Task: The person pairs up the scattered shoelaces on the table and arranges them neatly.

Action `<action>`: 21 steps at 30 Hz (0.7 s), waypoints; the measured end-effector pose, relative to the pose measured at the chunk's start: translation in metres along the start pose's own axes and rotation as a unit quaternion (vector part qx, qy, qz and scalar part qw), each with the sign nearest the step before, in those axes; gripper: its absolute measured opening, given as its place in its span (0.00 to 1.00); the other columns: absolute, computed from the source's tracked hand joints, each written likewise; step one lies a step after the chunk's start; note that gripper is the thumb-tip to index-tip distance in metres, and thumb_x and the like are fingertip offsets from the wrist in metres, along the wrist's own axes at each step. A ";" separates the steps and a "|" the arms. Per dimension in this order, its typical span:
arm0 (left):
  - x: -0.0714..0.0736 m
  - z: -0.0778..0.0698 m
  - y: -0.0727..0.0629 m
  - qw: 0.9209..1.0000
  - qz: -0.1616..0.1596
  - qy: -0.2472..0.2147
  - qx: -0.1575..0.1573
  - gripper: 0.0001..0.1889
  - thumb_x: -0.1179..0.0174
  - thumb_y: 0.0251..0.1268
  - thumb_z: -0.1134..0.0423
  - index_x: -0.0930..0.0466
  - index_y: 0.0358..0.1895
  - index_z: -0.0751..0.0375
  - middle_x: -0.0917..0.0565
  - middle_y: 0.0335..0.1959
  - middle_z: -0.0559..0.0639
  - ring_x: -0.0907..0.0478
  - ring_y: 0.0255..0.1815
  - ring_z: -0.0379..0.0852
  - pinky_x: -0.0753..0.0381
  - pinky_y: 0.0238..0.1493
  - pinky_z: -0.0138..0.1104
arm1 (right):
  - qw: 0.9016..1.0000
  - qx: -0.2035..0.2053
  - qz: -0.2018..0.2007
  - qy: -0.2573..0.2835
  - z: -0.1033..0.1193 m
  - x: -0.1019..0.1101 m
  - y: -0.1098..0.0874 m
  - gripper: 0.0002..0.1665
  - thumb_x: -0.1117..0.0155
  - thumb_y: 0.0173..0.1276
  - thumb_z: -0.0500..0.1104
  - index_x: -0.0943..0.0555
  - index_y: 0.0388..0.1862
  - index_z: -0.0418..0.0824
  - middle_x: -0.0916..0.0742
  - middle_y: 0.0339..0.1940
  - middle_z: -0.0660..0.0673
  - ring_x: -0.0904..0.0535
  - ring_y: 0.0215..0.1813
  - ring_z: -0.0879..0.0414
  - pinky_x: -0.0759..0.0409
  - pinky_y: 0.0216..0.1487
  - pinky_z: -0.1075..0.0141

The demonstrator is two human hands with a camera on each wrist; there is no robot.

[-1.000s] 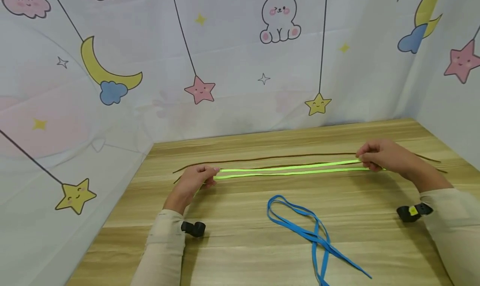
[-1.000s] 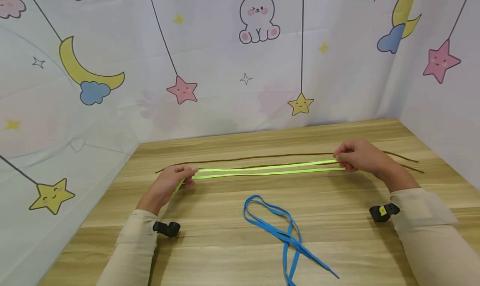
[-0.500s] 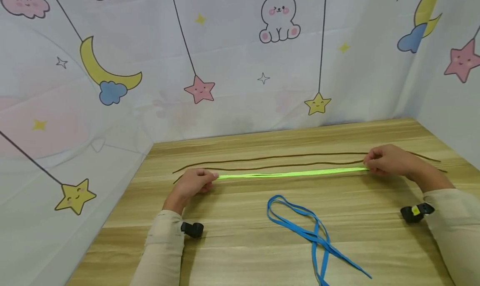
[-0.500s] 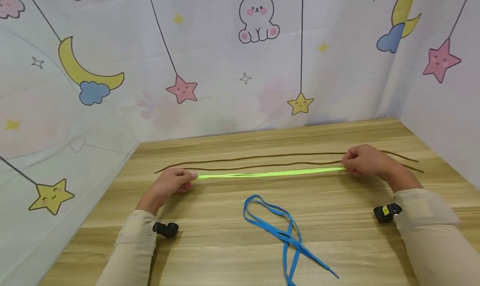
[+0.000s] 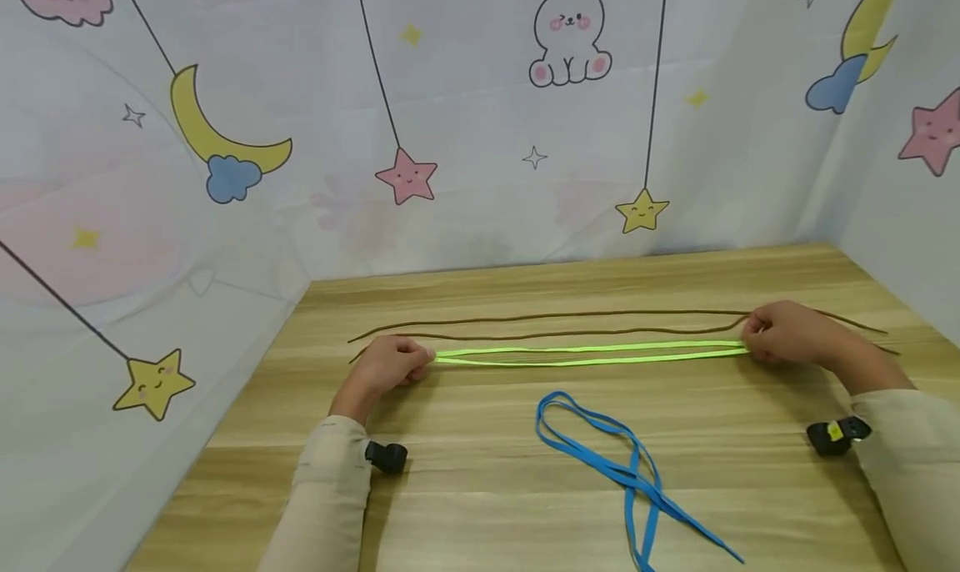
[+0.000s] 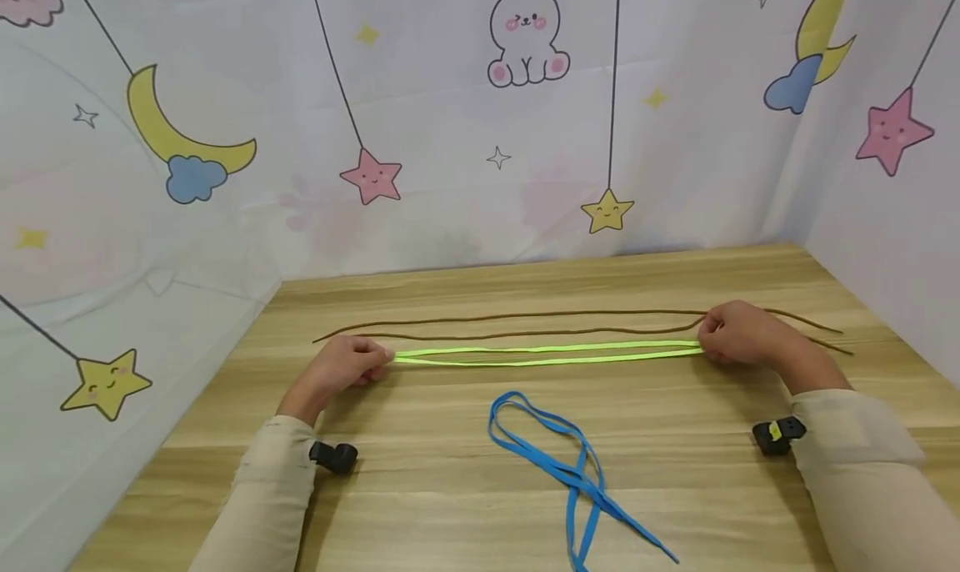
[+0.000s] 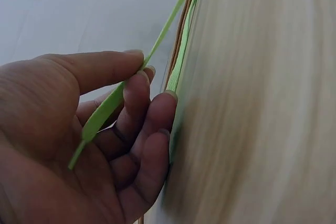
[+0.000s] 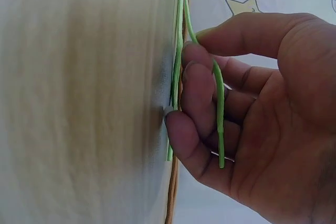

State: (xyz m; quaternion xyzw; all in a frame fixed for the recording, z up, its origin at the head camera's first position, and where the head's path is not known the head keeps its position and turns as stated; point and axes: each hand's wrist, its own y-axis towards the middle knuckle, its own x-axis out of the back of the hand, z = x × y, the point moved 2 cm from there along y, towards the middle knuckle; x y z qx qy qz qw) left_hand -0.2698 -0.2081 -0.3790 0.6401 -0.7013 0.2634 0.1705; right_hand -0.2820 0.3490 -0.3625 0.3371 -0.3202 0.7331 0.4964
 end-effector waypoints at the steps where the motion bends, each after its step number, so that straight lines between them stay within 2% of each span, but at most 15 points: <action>1: 0.000 0.000 0.000 1.000 0.001 0.003 0.003 0.13 0.38 0.72 0.55 0.17 0.37 0.62 0.21 0.28 0.51 0.26 0.32 0.48 0.26 0.37 0.37 | 1.000 -0.002 0.000 -0.001 -0.001 0.000 -0.001 0.07 0.45 0.69 0.34 0.21 0.37 0.30 0.20 0.28 0.47 0.25 0.30 0.53 0.26 0.30 0.62; 6: 0.001 -0.001 -0.002 1.000 -0.011 0.020 0.018 0.10 0.37 0.70 0.58 0.16 0.35 0.62 0.20 0.27 0.51 0.25 0.31 0.47 0.26 0.35 0.36 | 1.000 -0.009 0.005 -0.010 -0.005 0.002 -0.001 0.09 0.46 0.70 0.35 0.21 0.38 0.29 0.19 0.29 0.46 0.24 0.31 0.53 0.23 0.31 0.61; 14: 0.005 0.001 -0.001 0.997 -0.025 0.051 0.043 0.07 0.36 0.68 0.59 0.15 0.37 0.59 0.18 0.31 0.50 0.20 0.33 0.45 0.24 0.36 0.35 | 0.999 -0.003 0.000 -0.038 -0.005 0.004 -0.001 0.08 0.45 0.69 0.34 0.21 0.37 0.30 0.19 0.28 0.47 0.25 0.29 0.53 0.26 0.30 0.60; 21: 0.007 0.002 0.000 0.996 -0.031 0.071 0.043 0.08 0.37 0.69 0.59 0.15 0.39 0.60 0.17 0.34 0.52 0.18 0.33 0.45 0.21 0.38 0.37 | 0.999 -0.006 0.003 -0.035 -0.007 0.005 -0.002 0.06 0.44 0.68 0.34 0.22 0.35 0.30 0.19 0.27 0.47 0.24 0.29 0.53 0.25 0.29 0.60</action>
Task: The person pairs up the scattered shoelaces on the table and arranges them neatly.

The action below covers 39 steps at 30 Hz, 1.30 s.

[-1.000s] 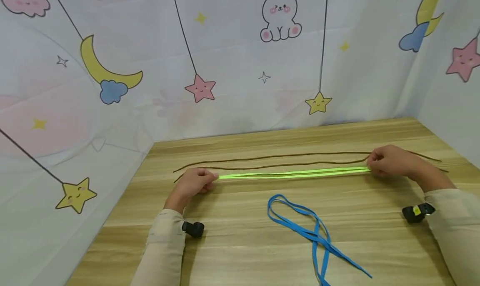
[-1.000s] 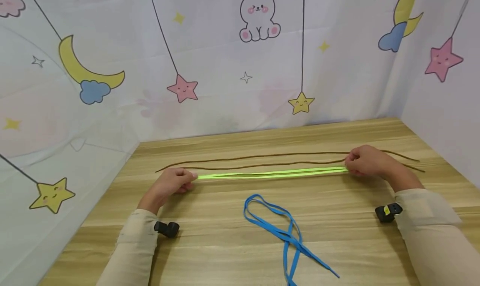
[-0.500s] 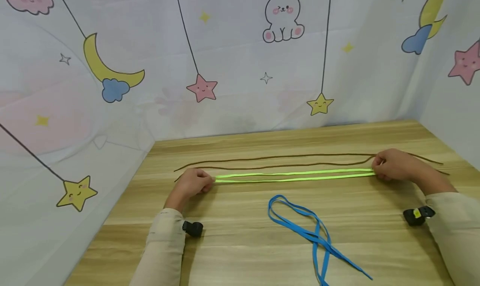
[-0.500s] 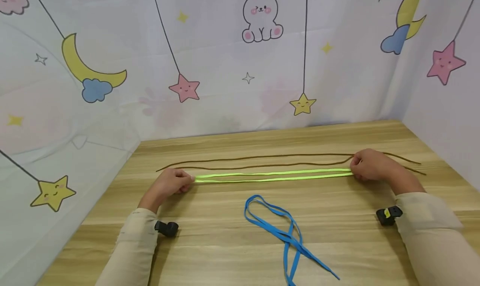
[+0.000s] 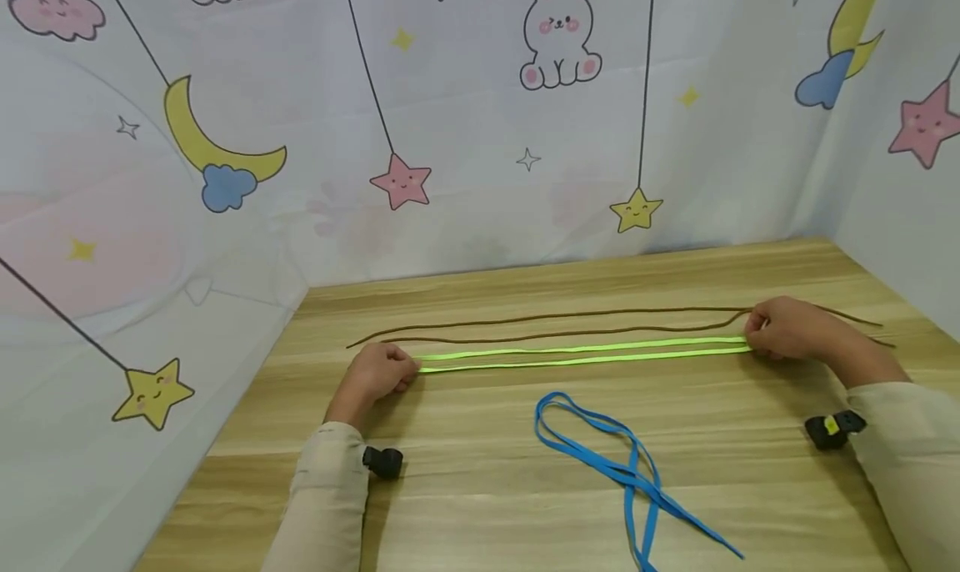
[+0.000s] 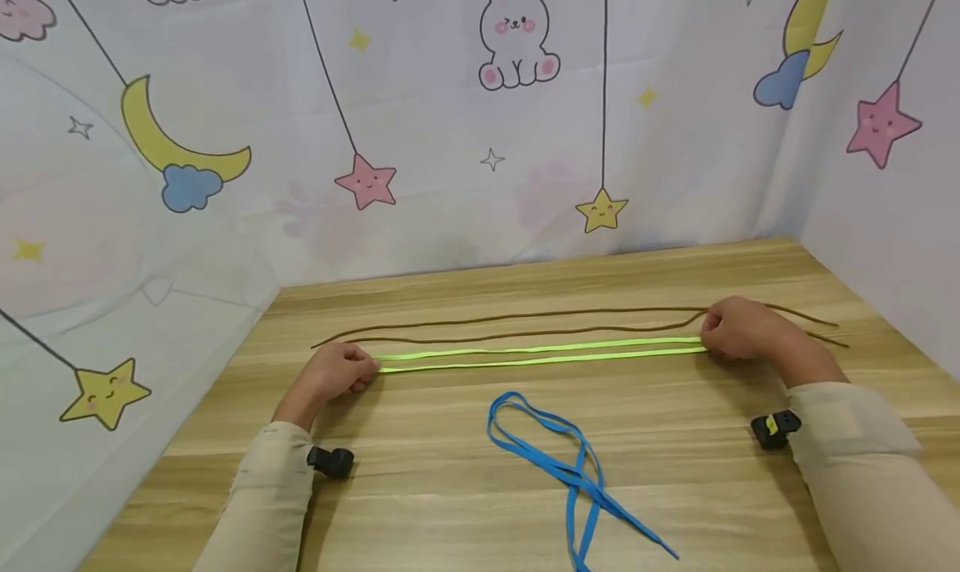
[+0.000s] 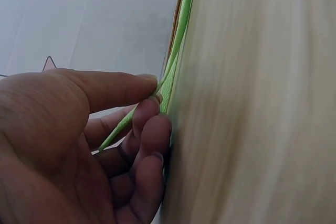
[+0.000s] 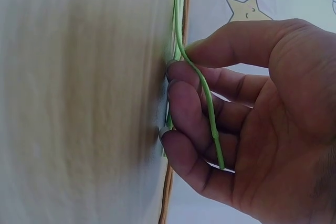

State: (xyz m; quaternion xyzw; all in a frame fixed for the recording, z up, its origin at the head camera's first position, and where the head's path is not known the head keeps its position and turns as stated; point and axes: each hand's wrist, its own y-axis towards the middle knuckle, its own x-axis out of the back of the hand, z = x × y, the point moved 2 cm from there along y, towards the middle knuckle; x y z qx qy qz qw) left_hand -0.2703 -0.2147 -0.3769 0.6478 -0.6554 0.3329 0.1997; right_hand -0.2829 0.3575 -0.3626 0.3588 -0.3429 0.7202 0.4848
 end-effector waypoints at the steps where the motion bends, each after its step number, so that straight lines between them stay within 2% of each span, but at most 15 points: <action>1: 0.000 0.001 0.000 1.000 -0.002 -0.002 0.001 0.08 0.37 0.69 0.59 0.15 0.39 0.61 0.17 0.34 0.52 0.18 0.33 0.45 0.21 0.38 0.37 | 1.000 -0.002 0.002 -0.001 0.000 0.000 0.000 0.06 0.44 0.67 0.34 0.22 0.35 0.30 0.19 0.27 0.47 0.24 0.29 0.54 0.26 0.29 0.61; 10: 0.000 0.002 -0.001 1.000 -0.013 -0.024 0.013 0.07 0.38 0.71 0.61 0.16 0.39 0.62 0.17 0.34 0.52 0.19 0.33 0.46 0.22 0.35 0.36 | 0.999 -0.019 0.025 -0.015 0.000 0.003 -0.004 0.08 0.45 0.68 0.36 0.22 0.37 0.30 0.19 0.28 0.46 0.24 0.29 0.53 0.26 0.30 0.59; 15: 0.002 0.003 0.000 1.000 -0.020 -0.011 0.013 0.11 0.41 0.73 0.57 0.17 0.40 0.63 0.17 0.31 0.52 0.19 0.31 0.46 0.21 0.34 0.36 | 0.998 -0.020 0.004 -0.052 0.001 0.007 -0.006 0.10 0.45 0.68 0.38 0.21 0.37 0.30 0.19 0.27 0.46 0.24 0.29 0.53 0.26 0.30 0.59; 18: 0.004 0.005 -0.001 0.999 -0.044 -0.003 0.017 0.14 0.44 0.75 0.53 0.18 0.42 0.61 0.17 0.29 0.51 0.20 0.29 0.46 0.23 0.33 0.37 | 0.996 -0.022 -0.017 -0.088 0.004 0.010 -0.008 0.13 0.45 0.69 0.40 0.19 0.39 0.30 0.18 0.29 0.44 0.25 0.29 0.52 0.27 0.30 0.58; 21: 0.008 0.005 -0.003 0.997 -0.081 0.003 0.015 0.16 0.48 0.76 0.51 0.18 0.45 0.60 0.16 0.27 0.52 0.22 0.28 0.47 0.26 0.35 0.39 | 0.992 -0.034 -0.035 -0.116 0.007 0.015 -0.011 0.15 0.46 0.70 0.41 0.19 0.41 0.31 0.17 0.35 0.40 0.26 0.32 0.49 0.27 0.31 0.56; 25: 0.012 0.004 -0.006 0.993 -0.114 0.001 0.009 0.17 0.50 0.76 0.51 0.19 0.50 0.60 0.15 0.31 0.54 0.24 0.28 0.48 0.27 0.33 0.40 | 0.988 -0.053 -0.048 -0.134 0.010 0.020 -0.013 0.18 0.48 0.71 0.44 0.19 0.44 0.29 0.16 0.38 0.36 0.25 0.33 0.47 0.26 0.33 0.53; 28: 0.013 0.003 -0.007 0.991 -0.131 -0.008 0.010 0.18 0.50 0.76 0.51 0.19 0.51 0.61 0.16 0.33 0.55 0.25 0.25 0.47 0.28 0.27 0.39 | 0.989 -0.054 -0.049 -0.128 0.015 0.018 -0.013 0.18 0.49 0.72 0.44 0.20 0.43 0.30 0.17 0.35 0.38 0.26 0.31 0.48 0.28 0.32 0.53; 32: 0.012 0.001 -0.007 0.989 -0.145 -0.019 0.004 0.17 0.50 0.75 0.52 0.18 0.47 0.62 0.19 0.28 0.53 0.28 0.22 0.46 0.31 0.23 0.37 | 0.994 -0.024 -0.042 -0.100 0.028 0.009 -0.009 0.18 0.50 0.73 0.44 0.20 0.43 0.30 0.16 0.33 0.43 0.25 0.31 0.51 0.27 0.32 0.54; 36: 0.007 -0.002 -0.006 0.990 -0.138 -0.031 -0.010 0.16 0.49 0.74 0.53 0.18 0.45 0.63 0.20 0.26 0.51 0.27 0.24 0.47 0.30 0.27 0.38 | 0.999 0.013 -0.015 -0.044 0.047 0.000 -0.006 0.20 0.48 0.77 0.45 0.20 0.48 0.28 0.15 0.33 0.46 0.21 0.33 0.54 0.24 0.33 0.55; 39: 0.002 -0.005 -0.006 0.992 -0.118 -0.048 -0.019 0.16 0.48 0.75 0.54 0.18 0.46 0.63 0.19 0.27 0.53 0.26 0.26 0.49 0.28 0.32 0.40 | 1.000 0.024 0.001 -0.009 0.061 -0.003 -0.007 0.21 0.47 0.79 0.47 0.21 0.50 0.29 0.15 0.34 0.46 0.19 0.36 0.53 0.23 0.34 0.57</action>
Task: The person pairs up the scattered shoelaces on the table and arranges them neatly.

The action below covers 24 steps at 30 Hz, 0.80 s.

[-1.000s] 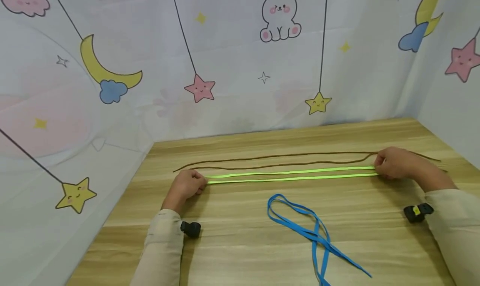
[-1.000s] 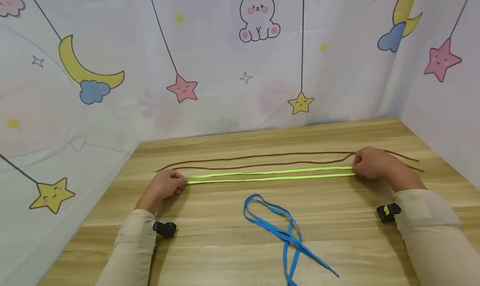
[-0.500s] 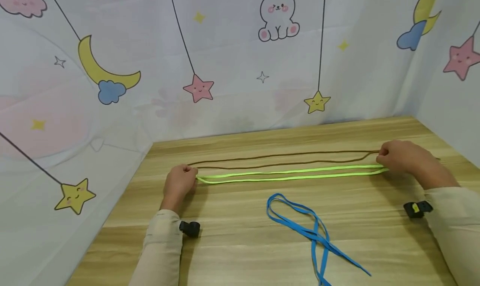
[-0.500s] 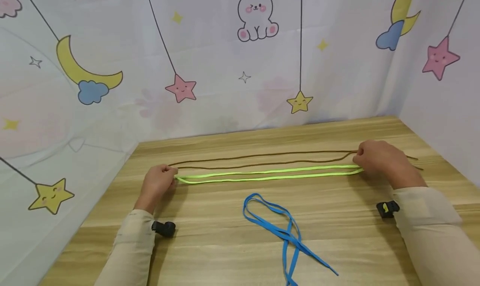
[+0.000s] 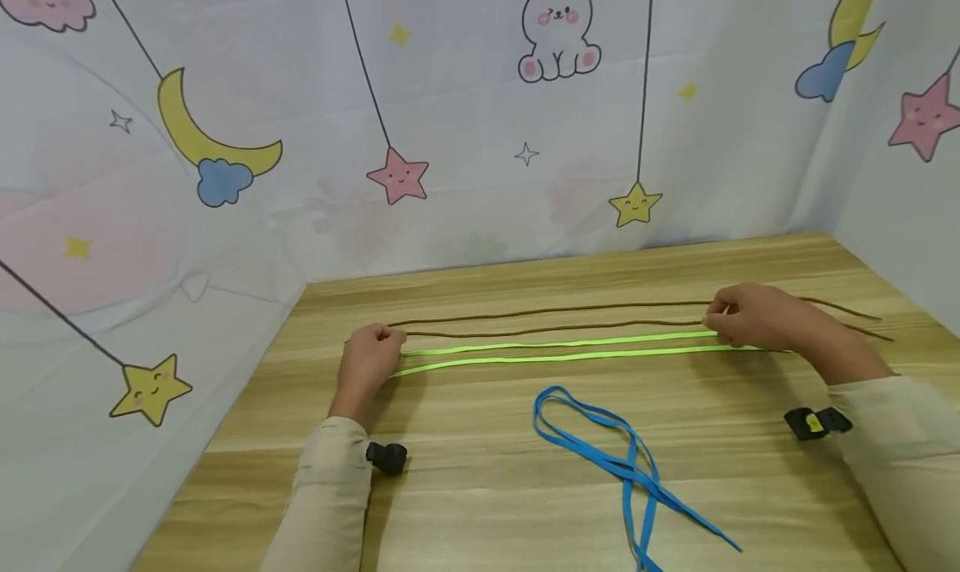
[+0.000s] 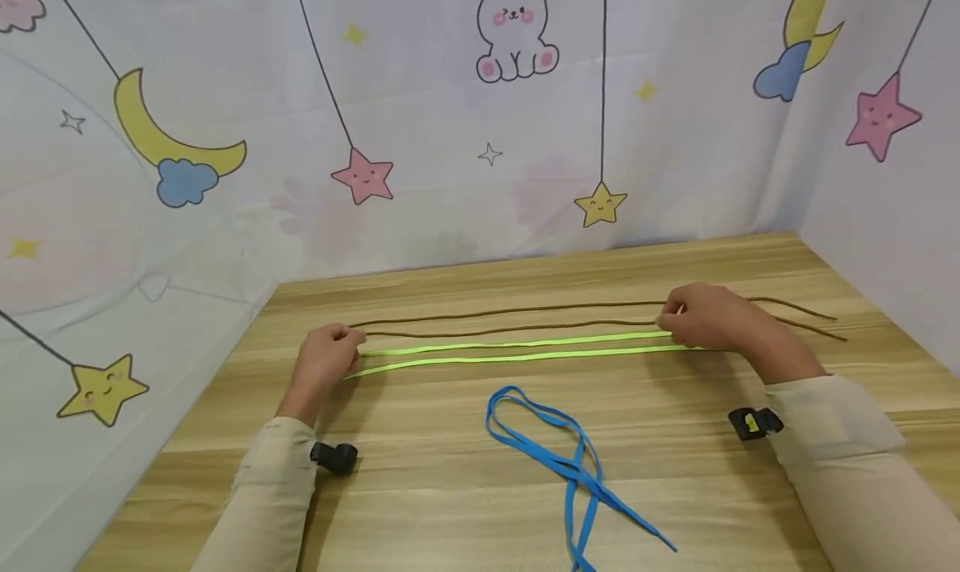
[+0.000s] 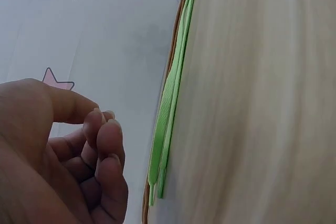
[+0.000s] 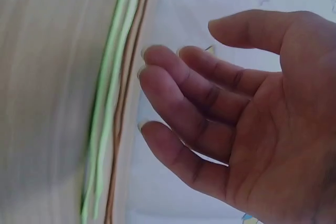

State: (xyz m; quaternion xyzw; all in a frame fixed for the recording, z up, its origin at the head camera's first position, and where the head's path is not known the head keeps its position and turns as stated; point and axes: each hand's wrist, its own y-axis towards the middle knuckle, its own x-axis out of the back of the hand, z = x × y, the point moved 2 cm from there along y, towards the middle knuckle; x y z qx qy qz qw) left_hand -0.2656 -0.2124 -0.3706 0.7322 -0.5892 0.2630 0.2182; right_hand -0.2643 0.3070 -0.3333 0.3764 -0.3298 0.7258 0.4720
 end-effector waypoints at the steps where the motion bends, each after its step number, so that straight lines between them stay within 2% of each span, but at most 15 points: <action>1: -0.001 -0.001 0.000 1.000 0.007 -0.007 -0.001 0.16 0.48 0.75 0.54 0.19 0.46 0.64 0.19 0.27 0.54 0.26 0.27 0.49 0.28 0.34 0.40 | 1.000 0.004 0.004 0.008 0.004 -0.001 0.000 0.21 0.47 0.79 0.47 0.21 0.51 0.29 0.15 0.35 0.46 0.18 0.36 0.53 0.22 0.34 0.57; 6: -0.008 -0.007 -0.002 0.998 0.046 -0.037 0.002 0.15 0.47 0.76 0.56 0.20 0.44 0.65 0.18 0.28 0.57 0.25 0.29 0.51 0.28 0.39 0.41 | 0.999 0.031 0.017 0.036 0.022 -0.005 0.000 0.19 0.45 0.79 0.46 0.22 0.52 0.29 0.15 0.35 0.45 0.18 0.36 0.52 0.20 0.36 0.56; 14: -0.022 -0.015 -0.006 0.994 0.091 -0.052 -0.009 0.14 0.45 0.77 0.56 0.18 0.41 0.66 0.19 0.29 0.55 0.22 0.29 0.49 0.21 0.35 0.39 | 0.994 0.076 0.052 0.058 0.049 -0.030 0.009 0.15 0.43 0.77 0.45 0.20 0.47 0.34 0.16 0.32 0.47 0.19 0.35 0.53 0.21 0.36 0.59; 19: -0.032 -0.022 -0.010 0.993 0.113 -0.038 -0.024 0.15 0.44 0.76 0.55 0.18 0.39 0.65 0.18 0.28 0.56 0.21 0.28 0.50 0.24 0.34 0.38 | 0.991 0.097 0.070 0.062 0.066 -0.044 0.010 0.11 0.42 0.77 0.44 0.19 0.45 0.37 0.17 0.29 0.48 0.22 0.32 0.54 0.25 0.33 0.59; 24: -0.041 -0.031 -0.013 0.989 0.135 -0.010 -0.058 0.14 0.45 0.76 0.55 0.18 0.39 0.63 0.17 0.27 0.54 0.22 0.27 0.48 0.28 0.32 0.37 | 0.990 0.112 0.071 0.046 0.079 -0.054 0.007 0.08 0.41 0.76 0.43 0.19 0.44 0.40 0.17 0.30 0.50 0.24 0.31 0.56 0.25 0.33 0.60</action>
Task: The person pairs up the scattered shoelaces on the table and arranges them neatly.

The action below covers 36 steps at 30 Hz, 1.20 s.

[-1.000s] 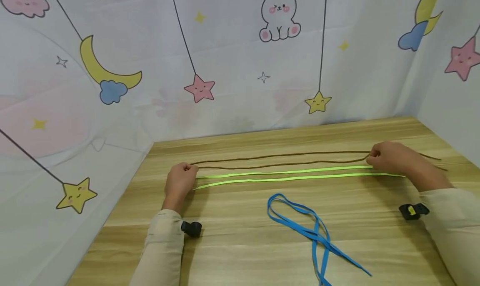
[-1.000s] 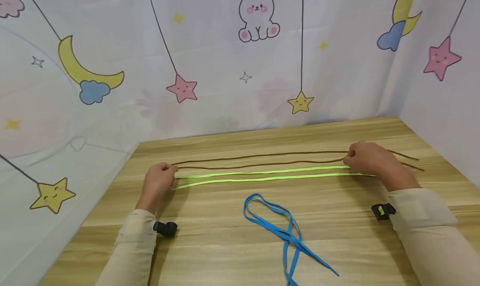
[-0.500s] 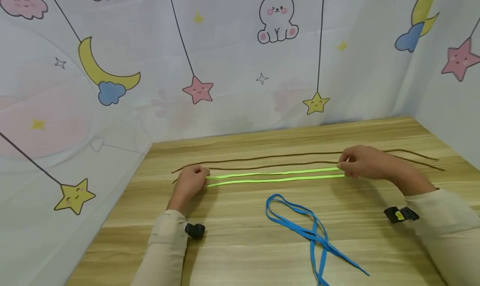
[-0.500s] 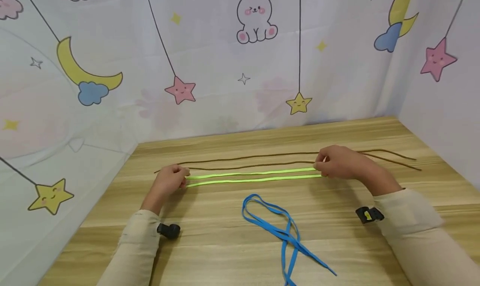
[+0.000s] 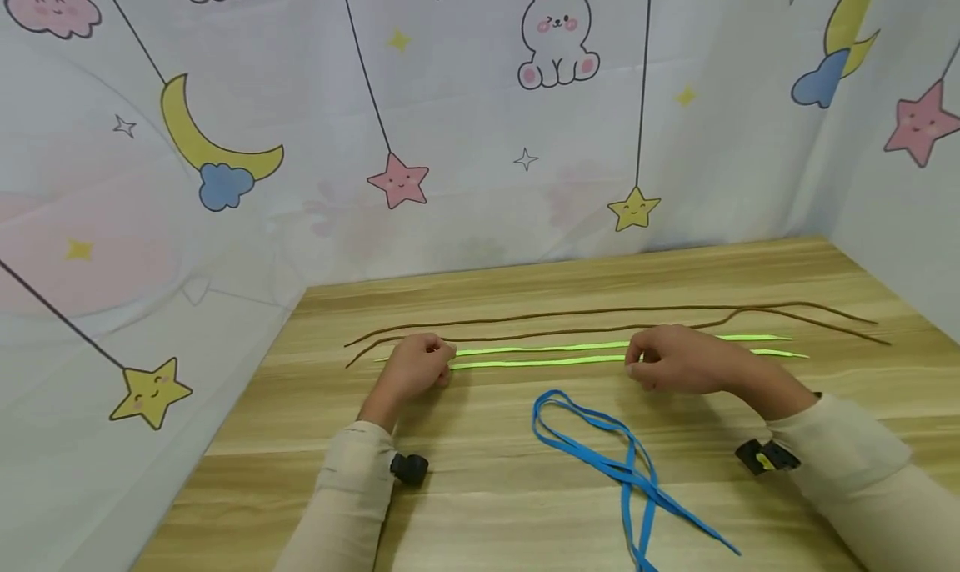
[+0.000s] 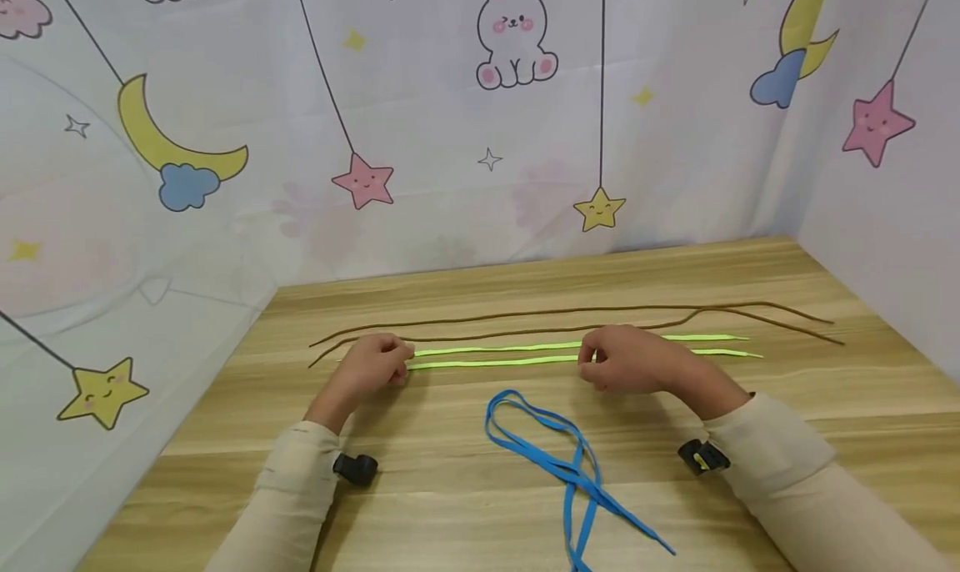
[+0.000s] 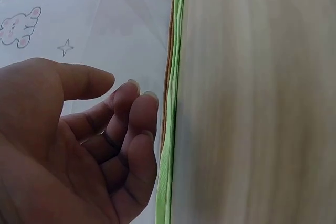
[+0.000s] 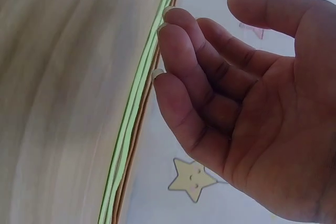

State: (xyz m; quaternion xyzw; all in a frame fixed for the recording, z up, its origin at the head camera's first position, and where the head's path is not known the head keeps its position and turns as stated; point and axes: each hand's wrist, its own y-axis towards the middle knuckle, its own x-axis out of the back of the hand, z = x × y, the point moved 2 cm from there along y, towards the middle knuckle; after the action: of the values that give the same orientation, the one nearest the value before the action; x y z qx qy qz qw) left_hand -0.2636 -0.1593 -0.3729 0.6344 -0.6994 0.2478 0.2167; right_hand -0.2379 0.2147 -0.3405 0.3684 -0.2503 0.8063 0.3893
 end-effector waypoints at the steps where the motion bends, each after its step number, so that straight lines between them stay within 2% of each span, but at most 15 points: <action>1: -0.002 -0.002 0.000 1.000 0.005 0.008 -0.006 0.15 0.45 0.77 0.55 0.17 0.38 0.63 0.17 0.27 0.54 0.23 0.26 0.48 0.28 0.31 0.37 | 1.000 0.004 0.002 -0.006 0.002 -0.002 0.000 0.08 0.41 0.76 0.44 0.18 0.44 0.41 0.17 0.31 0.51 0.23 0.32 0.57 0.25 0.33 0.61; 7: -0.007 -0.009 -0.003 0.999 0.028 0.041 -0.022 0.15 0.45 0.77 0.52 0.17 0.37 0.60 0.17 0.27 0.52 0.26 0.27 0.48 0.29 0.29 0.37 | 0.999 0.024 0.020 -0.037 0.016 -0.017 0.001 0.07 0.39 0.74 0.47 0.17 0.42 0.46 0.18 0.32 0.55 0.24 0.33 0.60 0.24 0.34 0.63; 13: -0.008 -0.012 -0.004 0.998 0.035 0.037 -0.025 0.15 0.45 0.77 0.52 0.17 0.36 0.59 0.17 0.27 0.53 0.26 0.27 0.49 0.29 0.30 0.38 | 0.997 0.040 0.027 -0.058 0.025 -0.028 0.004 0.05 0.36 0.72 0.45 0.16 0.39 0.47 0.18 0.31 0.58 0.24 0.32 0.63 0.24 0.35 0.65; 17: -0.010 -0.012 -0.004 0.998 0.046 0.028 -0.029 0.15 0.45 0.76 0.52 0.17 0.37 0.59 0.17 0.27 0.53 0.25 0.28 0.49 0.29 0.32 0.39 | 0.997 0.028 0.030 -0.066 0.028 -0.033 0.004 0.04 0.34 0.70 0.46 0.16 0.37 0.48 0.18 0.31 0.59 0.24 0.33 0.63 0.24 0.36 0.64; 22: -0.013 -0.014 -0.004 0.997 0.065 0.018 -0.042 0.15 0.45 0.77 0.54 0.17 0.36 0.61 0.17 0.28 0.51 0.25 0.29 0.49 0.29 0.31 0.38 | 0.997 0.014 0.031 -0.069 0.031 -0.038 0.003 0.05 0.31 0.68 0.50 0.16 0.35 0.51 0.18 0.31 0.60 0.24 0.33 0.64 0.23 0.36 0.64; 30: -0.017 -0.019 -0.007 0.995 0.084 0.021 -0.048 0.14 0.45 0.77 0.54 0.16 0.40 0.60 0.17 0.28 0.53 0.27 0.27 0.47 0.29 0.29 0.37 | 0.996 0.055 0.043 -0.056 0.038 -0.046 0.003 0.07 0.28 0.65 0.50 0.16 0.32 0.49 0.18 0.28 0.60 0.23 0.31 0.65 0.23 0.36 0.65; 36: -0.021 -0.022 -0.007 0.993 0.096 0.024 -0.062 0.13 0.45 0.77 0.55 0.16 0.41 0.60 0.18 0.27 0.52 0.24 0.28 0.47 0.27 0.29 0.37 | 0.995 0.063 0.059 -0.042 0.041 -0.050 0.004 0.05 0.27 0.64 0.45 0.17 0.32 0.49 0.18 0.27 0.60 0.24 0.30 0.65 0.23 0.35 0.66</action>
State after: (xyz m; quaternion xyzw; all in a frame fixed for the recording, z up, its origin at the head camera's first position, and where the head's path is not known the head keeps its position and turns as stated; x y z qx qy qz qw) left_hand -0.2545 -0.1298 -0.3685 0.5436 -0.7658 0.2390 0.2470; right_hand -0.2034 0.1621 -0.3561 0.4104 -0.2362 0.8257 0.3066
